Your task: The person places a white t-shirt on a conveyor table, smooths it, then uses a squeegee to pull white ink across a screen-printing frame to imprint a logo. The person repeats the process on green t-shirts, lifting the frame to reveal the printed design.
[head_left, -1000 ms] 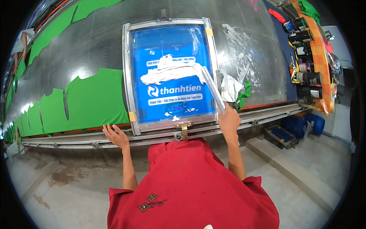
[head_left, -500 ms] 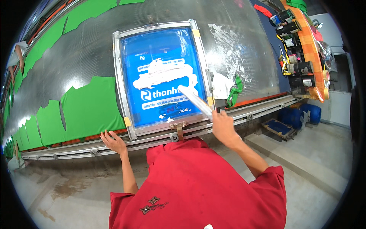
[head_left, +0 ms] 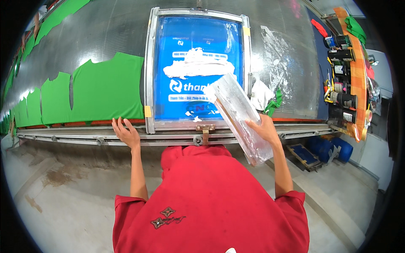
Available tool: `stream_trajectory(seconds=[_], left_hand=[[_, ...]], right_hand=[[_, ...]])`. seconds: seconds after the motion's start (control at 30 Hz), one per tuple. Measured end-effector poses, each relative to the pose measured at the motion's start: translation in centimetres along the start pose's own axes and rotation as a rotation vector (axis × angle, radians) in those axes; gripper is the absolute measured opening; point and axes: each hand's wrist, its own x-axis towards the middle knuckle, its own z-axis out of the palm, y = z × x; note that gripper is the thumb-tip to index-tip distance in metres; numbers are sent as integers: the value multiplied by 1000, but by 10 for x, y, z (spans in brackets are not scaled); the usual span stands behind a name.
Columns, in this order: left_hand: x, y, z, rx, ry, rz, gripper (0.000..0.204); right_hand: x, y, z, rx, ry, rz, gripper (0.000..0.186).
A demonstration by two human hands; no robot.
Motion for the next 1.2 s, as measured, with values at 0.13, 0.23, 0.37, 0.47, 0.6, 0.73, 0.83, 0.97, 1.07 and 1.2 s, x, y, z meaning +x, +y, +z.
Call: stream_trajectory(seconds=[0.13, 0.23, 0.37, 0.47, 0.6, 0.73, 0.83, 0.97, 1.07, 1.2], left_hand=[[0, 0, 1, 34, -6, 3, 51], [-1, 0, 1, 50, -4, 15, 50], [0, -1, 2, 70, -11, 23, 49], [-1, -4, 5, 70, -21, 27, 50], [1, -5, 7, 85, -27, 16, 51], [-1, -5, 6, 85, -33, 17, 51], [-1, -5, 7, 84, -25, 23, 50], [1, -4, 7, 70, -10, 33, 48], [1, -6, 8, 75, 1, 44, 48], [1, -10, 4, 77, 14, 41, 48]], right_hand=[[-22, 45, 4, -29, -53, 163, 53], [-43, 61, 10, -33, -34, 196, 52], [-59, 91, 29, 54, 40, 203, 52], [-66, 98, 43, 59, 73, 201, 50], [-74, 100, 50, 72, 28, 244, 48], [-86, 105, 48, 151, -34, 328, 46], [-93, 99, 39, 204, -80, 387, 48], [-106, 92, 18, 77, -75, 366, 52], [-114, 62, -6, -54, -13, 320, 50], [-104, 12, -25, -263, 28, 125, 43]])
